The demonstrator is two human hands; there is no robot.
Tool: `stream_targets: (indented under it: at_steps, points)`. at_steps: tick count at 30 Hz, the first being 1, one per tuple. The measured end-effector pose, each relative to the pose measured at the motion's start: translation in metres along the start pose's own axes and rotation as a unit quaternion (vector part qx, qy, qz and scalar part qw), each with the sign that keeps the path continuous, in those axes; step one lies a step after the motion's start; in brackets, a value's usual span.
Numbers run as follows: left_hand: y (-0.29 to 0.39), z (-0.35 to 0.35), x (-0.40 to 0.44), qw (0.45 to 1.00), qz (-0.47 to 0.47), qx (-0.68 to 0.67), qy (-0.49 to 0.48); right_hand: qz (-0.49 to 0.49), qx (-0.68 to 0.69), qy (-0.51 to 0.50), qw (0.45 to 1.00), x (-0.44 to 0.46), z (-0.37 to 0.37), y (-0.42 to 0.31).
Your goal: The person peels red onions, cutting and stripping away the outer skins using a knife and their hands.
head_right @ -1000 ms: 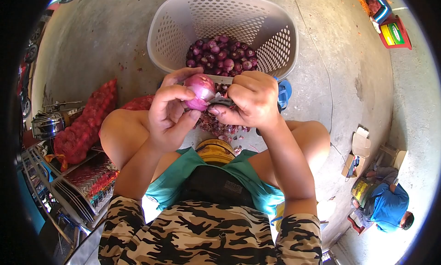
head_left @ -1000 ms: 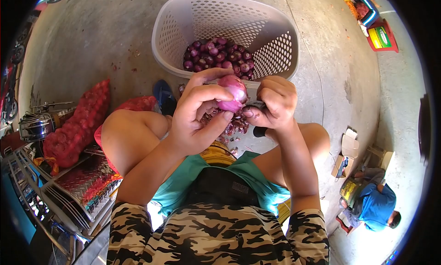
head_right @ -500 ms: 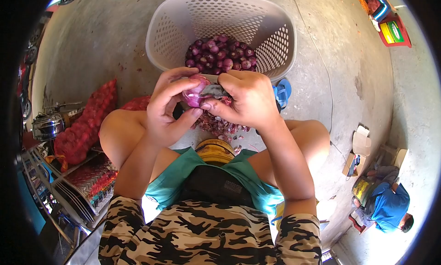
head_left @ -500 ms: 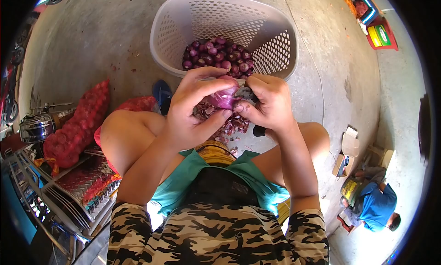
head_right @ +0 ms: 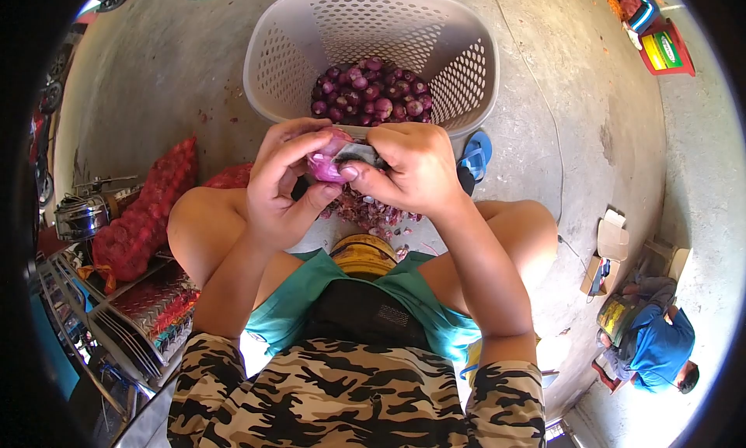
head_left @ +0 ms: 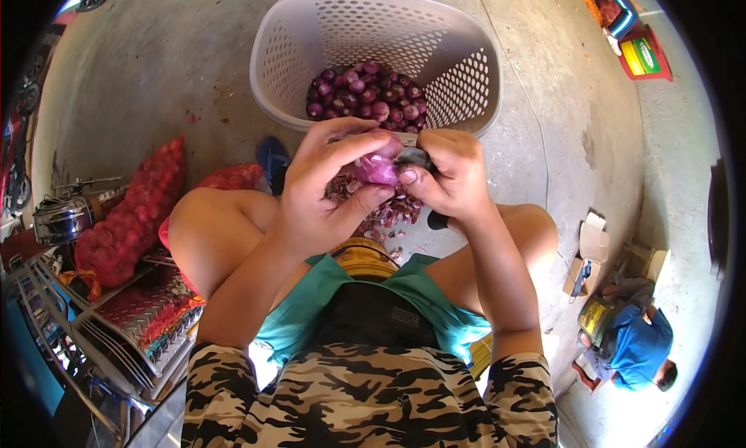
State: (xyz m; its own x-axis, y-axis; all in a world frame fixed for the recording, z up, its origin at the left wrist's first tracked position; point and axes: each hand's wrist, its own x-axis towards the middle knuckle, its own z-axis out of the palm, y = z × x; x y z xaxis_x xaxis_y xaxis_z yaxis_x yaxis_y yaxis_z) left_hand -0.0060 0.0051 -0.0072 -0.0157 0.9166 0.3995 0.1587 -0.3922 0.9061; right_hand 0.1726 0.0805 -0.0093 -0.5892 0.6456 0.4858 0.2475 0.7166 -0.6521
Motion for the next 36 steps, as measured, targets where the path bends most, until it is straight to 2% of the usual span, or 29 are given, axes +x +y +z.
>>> stream_targets:
  at_steps: [7, 12, 15, 18, 20, 22, 24, 25, 26, 28, 29, 32, 34, 36]
  points:
    - [0.004, 0.001, -0.002, 1.0, -0.012, -0.006, 0.009, -0.07, -0.096, 0.04, 0.992, 0.0, 0.0, 0.003]
    - [0.001, 0.0, -0.003, 0.999, 0.031, 0.008, -0.028, -0.079, -0.1, 0.053, 0.99, 0.0, 0.003, 0.003]
    - [-0.006, -0.004, -0.005, 0.995, 0.069, 0.012, -0.065, -0.124, -0.131, 0.081, 0.98, 0.0, 0.005, 0.006]
    - [-0.006, 0.003, -0.005, 0.996, 0.079, -0.02, -0.031, -0.14, -0.14, 0.087, 0.976, -0.001, 0.004, 0.006]
    - [-0.008, 0.01, -0.009, 0.996, 0.061, -0.064, 0.016, -0.13, -0.123, 0.07, 0.981, -0.001, 0.003, 0.006]
    - [-0.01, 0.006, -0.007, 0.997, 0.058, -0.044, -0.005, -0.101, -0.065, 0.078, 0.99, -0.004, 0.005, 0.008]
    - [-0.009, 0.006, -0.006, 0.994, 0.024, -0.102, -0.021, -0.055, 0.034, 0.11, 0.992, -0.008, 0.01, 0.012]
    - [-0.008, 0.007, -0.006, 0.985, -0.008, -0.168, -0.024, -0.02, 0.152, 0.105, 0.983, -0.007, 0.008, 0.011]
    - [-0.007, 0.008, -0.007, 0.971, -0.04, -0.234, -0.028, 0.033, 0.201, 0.103, 0.974, -0.006, 0.007, 0.007]
    - [-0.009, 0.007, -0.009, 0.958, -0.059, -0.273, -0.058, 0.14, 0.292, 0.099, 0.941, -0.002, 0.005, -0.005]
    - [-0.01, 0.007, -0.01, 0.951, -0.069, -0.293, -0.074, 0.155, 0.288, -0.013, 0.945, -0.008, -0.004, 0.005]
    - [-0.012, 0.009, -0.011, 0.953, -0.067, -0.287, -0.075, 0.135, 0.34, 0.01, 0.931, -0.006, 0.003, 0.002]
    - [-0.011, 0.007, -0.007, 0.959, -0.052, -0.271, -0.069, 0.17, 0.342, -0.037, 0.924, -0.006, -0.004, 0.001]
    - [-0.011, 0.007, -0.006, 0.96, -0.05, -0.267, -0.065, 0.185, 0.358, -0.042, 0.914, -0.005, -0.005, -0.001]
